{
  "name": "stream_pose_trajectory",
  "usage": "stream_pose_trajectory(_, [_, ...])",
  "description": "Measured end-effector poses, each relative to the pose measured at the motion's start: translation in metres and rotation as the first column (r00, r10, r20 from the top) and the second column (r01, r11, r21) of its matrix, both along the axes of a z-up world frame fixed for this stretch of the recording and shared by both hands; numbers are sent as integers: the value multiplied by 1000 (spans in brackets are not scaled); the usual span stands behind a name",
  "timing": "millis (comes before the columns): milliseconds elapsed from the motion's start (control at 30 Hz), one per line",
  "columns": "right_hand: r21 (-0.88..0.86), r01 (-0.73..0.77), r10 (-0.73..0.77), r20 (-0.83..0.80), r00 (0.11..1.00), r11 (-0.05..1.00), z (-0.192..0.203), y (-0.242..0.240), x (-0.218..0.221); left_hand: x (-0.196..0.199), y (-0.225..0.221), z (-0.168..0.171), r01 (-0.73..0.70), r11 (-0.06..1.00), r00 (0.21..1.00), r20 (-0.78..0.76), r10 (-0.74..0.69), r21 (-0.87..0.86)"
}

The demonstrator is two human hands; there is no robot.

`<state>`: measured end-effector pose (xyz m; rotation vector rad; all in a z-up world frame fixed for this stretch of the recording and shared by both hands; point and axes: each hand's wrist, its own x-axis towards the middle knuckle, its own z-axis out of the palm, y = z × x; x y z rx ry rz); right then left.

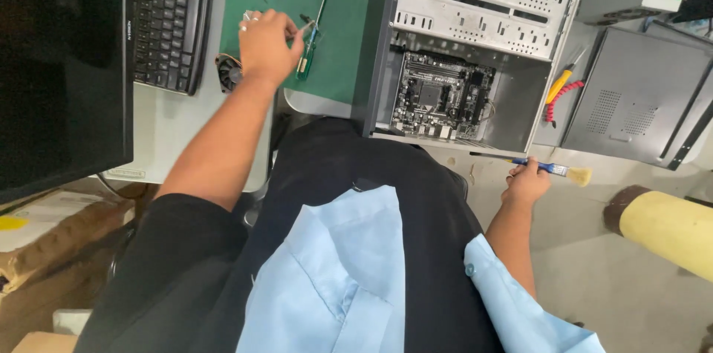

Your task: Cleaning a CPU heatsink with a brush and adjusting the mounting hardware.

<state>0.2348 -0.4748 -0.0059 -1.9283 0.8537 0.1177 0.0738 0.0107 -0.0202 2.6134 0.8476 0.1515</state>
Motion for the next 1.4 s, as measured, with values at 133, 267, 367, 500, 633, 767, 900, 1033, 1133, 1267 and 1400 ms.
stream_pose_trajectory(133, [132, 49, -44, -36, 998, 990, 2, 7, 12, -6, -16, 7, -13, 1000, 995, -100, 15, 21])
stream_pose_trajectory(267, [196, 94, -87, -45, 995, 976, 12, 17, 15, -23, -16, 11, -223, 954, 970, -48, 236, 199])
stream_pose_trajectory(367, [201, 63, -55, -44, 997, 978, -1, 12, 15, -28, -6, -3, -394, 899, 890, -167, 425, 193])
stream_pose_trajectory(500, [213, -14, 9, 23, 1000, 977, -15, 1, 7, -26, 3, -19, -475, 874, 810, -335, 481, 105])
stream_pose_trajectory(633, [243, -48, 43, 26, 999, 969, 0, 10, -8, -26, 3, -11, -384, 914, 851, -334, 406, 131])
stream_pose_trajectory(767, [166, -14, 11, 16, 1000, 986, 3, 10, -15, -27, 4, 4, -381, 922, 907, -168, 386, 62])
stream_pose_trajectory(900, [80, -50, 46, 51, 998, 996, 8, 6, -24, -24, -3, 46, -238, 960, 948, 179, 263, -150])
stream_pose_trajectory(1033, [-46, -8, 12, 76, 997, 999, 25, 16, -26, -11, -14, 65, -39, 806, 846, 410, 342, -591])
stream_pose_trajectory(1133, [2, 56, -55, 160, 986, 998, 40, 28, -21, 1, -19, 66, 442, 98, 660, 397, 638, -892])
stream_pose_trajectory(1267, [67, -176, 148, 302, 942, 982, 48, 37, -11, 5, -40, 111, 607, -357, 772, 421, 475, -710])
stream_pose_trajectory(1400, [-560, -423, 662, 337, 670, 713, 27, 24, 12, 8, -63, 109, 606, -499, 788, 381, 484, -620])
